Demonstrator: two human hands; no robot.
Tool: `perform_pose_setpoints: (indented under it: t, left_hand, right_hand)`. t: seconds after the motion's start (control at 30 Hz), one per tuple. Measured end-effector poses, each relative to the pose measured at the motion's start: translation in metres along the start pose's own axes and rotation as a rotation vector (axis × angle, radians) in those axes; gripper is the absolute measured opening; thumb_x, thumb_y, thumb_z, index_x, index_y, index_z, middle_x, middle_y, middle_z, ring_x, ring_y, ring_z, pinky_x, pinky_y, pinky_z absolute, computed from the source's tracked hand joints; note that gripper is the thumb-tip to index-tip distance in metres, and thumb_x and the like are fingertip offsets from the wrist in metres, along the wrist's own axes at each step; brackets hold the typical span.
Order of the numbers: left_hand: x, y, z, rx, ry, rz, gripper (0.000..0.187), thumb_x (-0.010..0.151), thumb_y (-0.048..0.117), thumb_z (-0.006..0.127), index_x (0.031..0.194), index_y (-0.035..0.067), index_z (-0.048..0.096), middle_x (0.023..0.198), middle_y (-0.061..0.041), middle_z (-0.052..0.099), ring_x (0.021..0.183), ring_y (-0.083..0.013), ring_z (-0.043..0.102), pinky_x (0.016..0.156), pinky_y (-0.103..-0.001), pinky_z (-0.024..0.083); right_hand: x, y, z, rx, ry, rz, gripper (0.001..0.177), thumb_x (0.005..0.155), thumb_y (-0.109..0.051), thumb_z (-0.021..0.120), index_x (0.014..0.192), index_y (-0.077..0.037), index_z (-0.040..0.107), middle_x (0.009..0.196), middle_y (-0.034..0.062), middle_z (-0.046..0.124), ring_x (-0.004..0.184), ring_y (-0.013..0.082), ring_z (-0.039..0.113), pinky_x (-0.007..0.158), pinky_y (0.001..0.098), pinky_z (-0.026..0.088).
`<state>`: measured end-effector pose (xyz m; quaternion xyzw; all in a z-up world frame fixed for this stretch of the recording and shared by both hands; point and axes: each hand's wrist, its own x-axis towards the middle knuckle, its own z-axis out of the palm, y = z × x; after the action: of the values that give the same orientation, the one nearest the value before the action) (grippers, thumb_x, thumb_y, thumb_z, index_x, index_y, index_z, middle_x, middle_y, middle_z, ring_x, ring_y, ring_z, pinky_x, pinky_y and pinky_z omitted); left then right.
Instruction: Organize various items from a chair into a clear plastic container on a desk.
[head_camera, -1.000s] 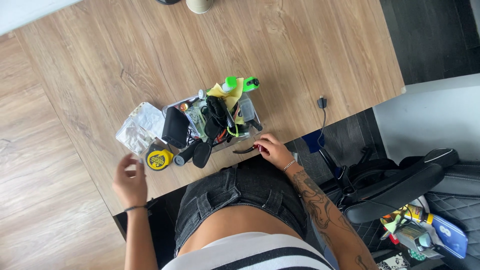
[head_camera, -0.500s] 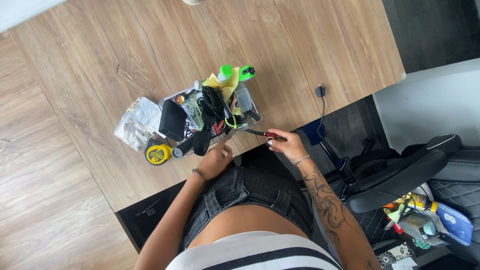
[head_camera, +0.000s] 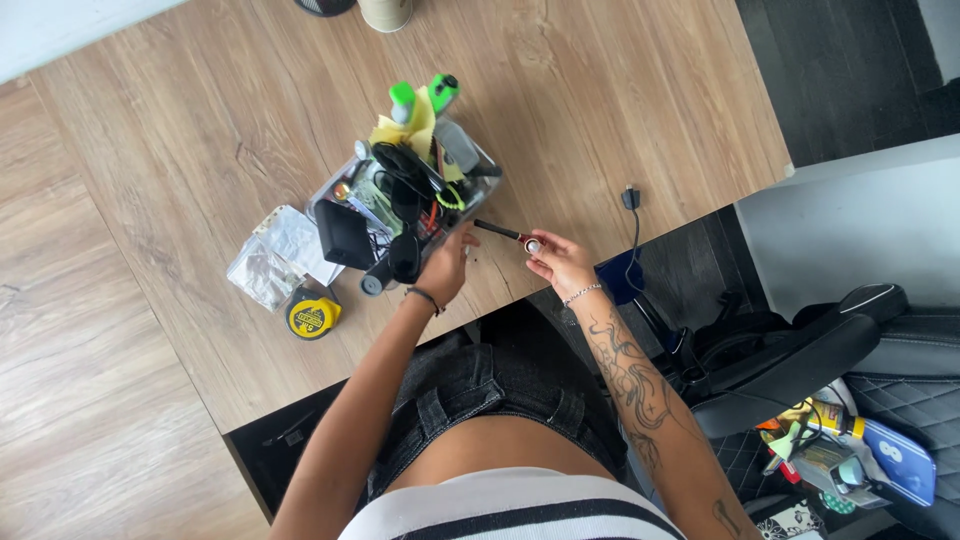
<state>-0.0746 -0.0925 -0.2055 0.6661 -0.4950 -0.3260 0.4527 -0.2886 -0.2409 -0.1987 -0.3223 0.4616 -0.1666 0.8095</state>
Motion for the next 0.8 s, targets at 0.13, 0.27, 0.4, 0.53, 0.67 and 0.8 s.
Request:
perform_pose_setpoints:
  t: [0.13, 0.27, 0.4, 0.53, 0.67, 0.8]
  left_hand:
    - [0.016, -0.004, -0.034, 0.11, -0.022, -0.022, 0.056, 0.088, -0.011, 0.046, 0.143, -0.002, 0.044, 0.119, -0.018, 0.069, 0.114, -0.0373, 0.066, 0.097, -0.041, 0.052]
    - [0.022, 0.027, -0.079, 0.254, -0.08, -0.216, 0.05, 0.091, -0.006, 0.049, 0.139, 0.006, 0.052, 0.124, -0.011, 0.073, 0.108, -0.0343, 0.069, 0.093, -0.041, 0.054]
    - [0.019, 0.033, -0.101, 0.364, -0.033, -0.238, 0.043, 0.093, 0.005, 0.059, 0.135, 0.012, 0.059, 0.122, -0.005, 0.077, 0.111, -0.0314, 0.071, 0.094, -0.042, 0.054]
    - [0.011, 0.068, -0.088, 0.382, -0.064, 0.041, 0.058, 0.082, 0.023, 0.08, 0.133, 0.008, 0.058, 0.117, -0.014, 0.071, 0.104, -0.0358, 0.069, 0.09, -0.045, 0.052]
    - [0.003, 0.098, -0.059, 0.225, -0.238, -0.012, 0.048, 0.086, 0.026, 0.077, 0.13, 0.014, 0.064, 0.105, -0.011, 0.069, 0.085, -0.0279, 0.07, 0.077, -0.04, 0.056]
    - [-0.005, 0.094, -0.032, 0.215, -0.202, 0.077, 0.026, 0.093, 0.018, 0.07, 0.119, 0.016, 0.074, 0.089, -0.01, 0.067, 0.08, -0.0301, 0.067, 0.072, -0.041, 0.054]
  right_hand:
    - [0.002, -0.018, 0.008, -0.002, 0.012, 0.009, 0.038, 0.09, -0.003, 0.073, 0.127, 0.002, 0.066, 0.098, 0.0059, 0.069, 0.084, 0.0127, 0.071, 0.079, 0.0291, 0.066]
    - [0.002, -0.024, 0.01, -0.01, 0.008, 0.059, 0.037, 0.09, -0.005, 0.074, 0.126, 0.002, 0.066, 0.096, 0.0073, 0.071, 0.084, 0.0143, 0.072, 0.078, 0.0303, 0.066]
    - [0.004, -0.018, 0.008, -0.028, -0.059, 0.126, 0.037, 0.09, -0.009, 0.074, 0.124, 0.002, 0.067, 0.097, 0.0097, 0.073, 0.084, 0.0164, 0.073, 0.079, 0.0309, 0.066]
    - [-0.004, -0.008, 0.01, 0.005, -0.169, 0.144, 0.038, 0.09, -0.013, 0.074, 0.124, 0.002, 0.068, 0.098, 0.0094, 0.074, 0.085, 0.0168, 0.074, 0.079, 0.0314, 0.066]
    - [-0.021, 0.004, 0.014, 0.044, -0.249, 0.122, 0.037, 0.095, -0.019, 0.07, 0.125, 0.004, 0.068, 0.099, 0.0102, 0.073, 0.084, 0.017, 0.073, 0.078, 0.0315, 0.064]
    - [-0.045, 0.022, 0.013, 0.187, -0.178, 0.083, 0.038, 0.101, -0.025, 0.063, 0.124, 0.004, 0.067, 0.101, 0.0123, 0.074, 0.084, 0.0181, 0.074, 0.077, 0.034, 0.064]
